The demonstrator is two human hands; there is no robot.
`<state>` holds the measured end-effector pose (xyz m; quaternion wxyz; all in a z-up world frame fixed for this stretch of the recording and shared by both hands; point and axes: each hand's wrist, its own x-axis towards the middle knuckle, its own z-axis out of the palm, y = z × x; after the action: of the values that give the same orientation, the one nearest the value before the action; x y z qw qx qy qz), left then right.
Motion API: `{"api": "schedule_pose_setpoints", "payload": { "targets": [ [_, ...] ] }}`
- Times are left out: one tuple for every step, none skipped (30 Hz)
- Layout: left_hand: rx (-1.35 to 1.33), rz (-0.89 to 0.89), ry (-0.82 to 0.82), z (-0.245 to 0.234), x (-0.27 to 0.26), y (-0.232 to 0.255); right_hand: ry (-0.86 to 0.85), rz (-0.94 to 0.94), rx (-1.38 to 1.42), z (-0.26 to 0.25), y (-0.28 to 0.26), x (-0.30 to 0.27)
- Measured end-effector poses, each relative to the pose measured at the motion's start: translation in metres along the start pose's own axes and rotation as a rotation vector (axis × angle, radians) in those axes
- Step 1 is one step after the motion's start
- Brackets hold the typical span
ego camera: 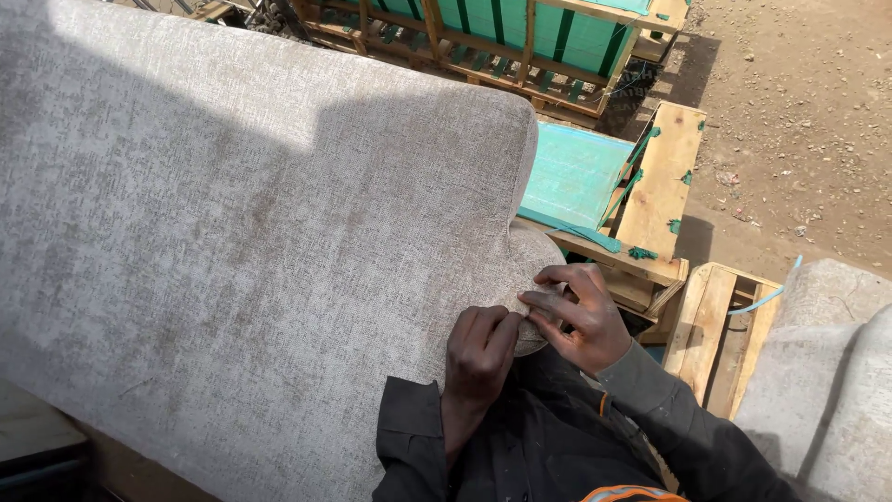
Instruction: Upholstering a curved armrest by stretching fabric and stapling it to a wooden frame.
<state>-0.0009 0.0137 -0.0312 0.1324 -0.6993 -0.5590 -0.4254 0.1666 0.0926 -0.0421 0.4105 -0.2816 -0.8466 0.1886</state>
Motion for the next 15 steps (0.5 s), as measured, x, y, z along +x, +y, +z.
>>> {"api": "schedule_pose_setpoints", "payload": {
  "targets": [
    [0.001,-0.002,0.000,-0.004,0.002,0.002,-0.002,0.000,0.001,-0.001,0.006,-0.001],
    [-0.132,-0.049,-0.071,-0.009,0.004,0.003,-0.049,-0.086,0.011,-0.002,0.013,-0.002],
    [-0.265,-0.096,-0.140,-0.014,0.006,0.004,-0.097,-0.171,0.021,-0.002,0.020,-0.002],
    [-0.262,-0.101,-0.139,-0.018,0.005,0.002,-0.101,-0.172,0.024,-0.003,0.023,0.000],
    [-0.401,-0.182,-0.185,-0.023,0.003,-0.001,-0.121,-0.219,0.050,-0.005,0.026,0.001],
    [-0.540,-0.262,-0.228,-0.027,0.003,-0.005,-0.140,-0.267,0.074,-0.006,0.029,0.004],
    [-0.539,-0.264,-0.225,-0.032,-0.001,-0.006,-0.143,-0.270,0.075,-0.008,0.032,0.007],
    [-0.523,-0.346,-0.178,-0.037,-0.005,-0.007,-0.194,-0.283,0.092,-0.010,0.033,0.009],
    [-0.506,-0.428,-0.131,-0.043,-0.010,-0.008,-0.244,-0.296,0.109,-0.012,0.034,0.011],
    [-0.503,-0.437,-0.130,-0.046,-0.014,-0.009,-0.251,-0.296,0.115,-0.018,0.028,0.017],
    [-0.499,-0.435,-0.152,-0.049,-0.019,-0.010,-0.332,-0.275,0.118,-0.024,0.021,0.023],
    [-0.487,-0.433,-0.170,-0.053,-0.023,-0.012,-0.414,-0.262,0.125,-0.029,0.015,0.032],
    [-0.478,-0.443,-0.164,-0.055,-0.025,-0.012,-0.421,-0.269,0.135,-0.026,0.016,0.031],
    [-0.448,-0.388,-0.199,-0.055,-0.025,-0.013,-0.452,-0.324,0.034,-0.025,0.018,0.031],
    [-0.419,-0.333,-0.234,-0.054,-0.024,-0.013,-0.480,-0.379,-0.067,-0.025,0.021,0.031]
  ]
}}
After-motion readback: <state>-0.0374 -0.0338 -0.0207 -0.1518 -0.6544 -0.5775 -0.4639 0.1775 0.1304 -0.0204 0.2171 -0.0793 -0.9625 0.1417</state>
